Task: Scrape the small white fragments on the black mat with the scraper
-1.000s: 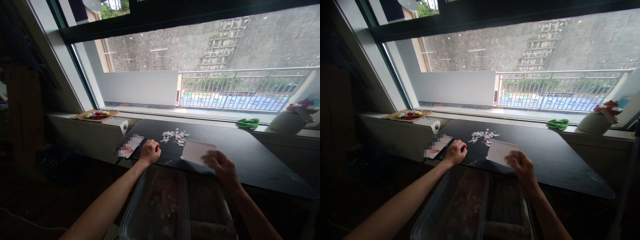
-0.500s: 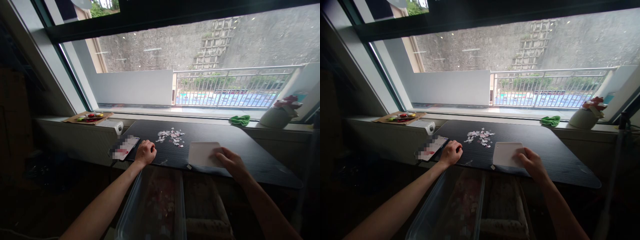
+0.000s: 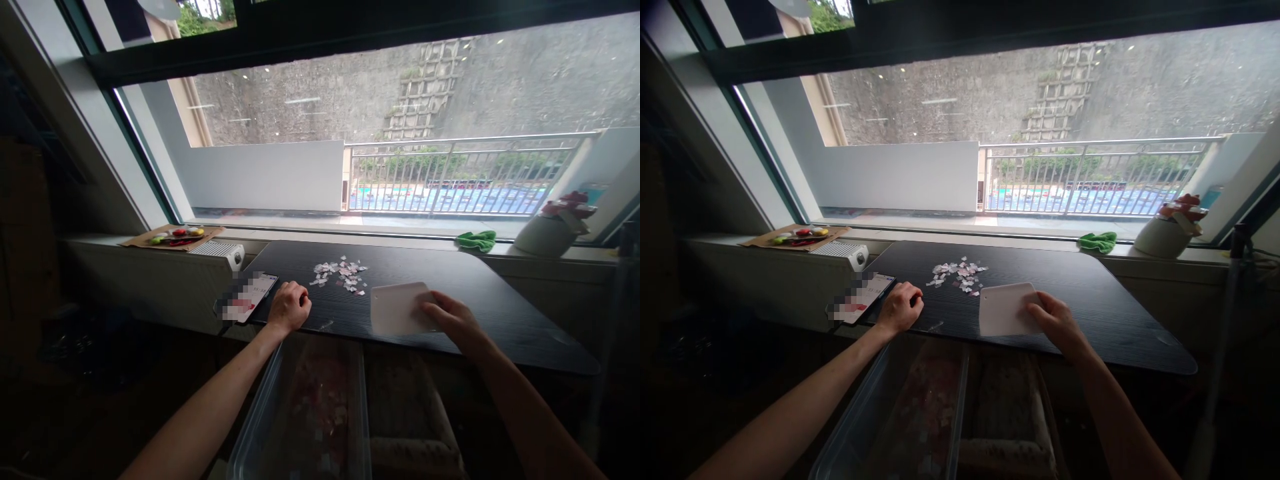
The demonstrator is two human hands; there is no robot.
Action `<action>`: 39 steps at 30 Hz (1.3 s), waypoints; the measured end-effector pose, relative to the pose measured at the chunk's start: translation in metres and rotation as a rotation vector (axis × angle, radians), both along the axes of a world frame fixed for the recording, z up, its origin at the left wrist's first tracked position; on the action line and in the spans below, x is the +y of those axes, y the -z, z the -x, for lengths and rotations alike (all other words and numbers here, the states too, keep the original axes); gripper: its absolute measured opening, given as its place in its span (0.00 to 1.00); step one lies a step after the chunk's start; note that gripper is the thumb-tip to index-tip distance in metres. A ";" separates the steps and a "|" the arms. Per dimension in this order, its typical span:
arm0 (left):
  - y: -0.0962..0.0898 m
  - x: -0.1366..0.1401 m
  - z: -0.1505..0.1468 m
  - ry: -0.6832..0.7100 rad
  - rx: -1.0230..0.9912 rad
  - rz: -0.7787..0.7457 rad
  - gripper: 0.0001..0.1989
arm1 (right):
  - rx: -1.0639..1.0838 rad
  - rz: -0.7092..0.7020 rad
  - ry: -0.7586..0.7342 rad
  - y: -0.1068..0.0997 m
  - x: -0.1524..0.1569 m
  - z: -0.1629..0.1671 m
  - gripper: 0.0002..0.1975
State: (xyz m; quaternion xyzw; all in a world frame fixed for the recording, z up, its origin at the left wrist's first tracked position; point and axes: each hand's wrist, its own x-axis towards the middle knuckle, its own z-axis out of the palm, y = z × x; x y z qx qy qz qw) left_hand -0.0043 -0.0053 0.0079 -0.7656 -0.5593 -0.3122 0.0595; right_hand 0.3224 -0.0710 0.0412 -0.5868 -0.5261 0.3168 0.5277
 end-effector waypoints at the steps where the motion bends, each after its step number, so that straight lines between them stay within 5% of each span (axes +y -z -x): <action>1: 0.000 0.000 0.000 -0.001 0.001 -0.001 0.06 | -0.006 -0.006 0.016 0.000 0.001 -0.002 0.12; 16: 0.000 0.001 0.000 -0.006 0.011 0.007 0.06 | 0.060 0.081 -0.095 -0.001 0.000 -0.012 0.14; 25: 0.000 0.001 0.001 0.003 0.003 0.004 0.06 | -0.021 -0.099 0.128 0.001 0.034 0.010 0.13; 39: 0.000 -0.001 -0.002 -0.016 0.006 0.037 0.06 | -0.123 -0.102 0.116 -0.004 0.046 0.031 0.13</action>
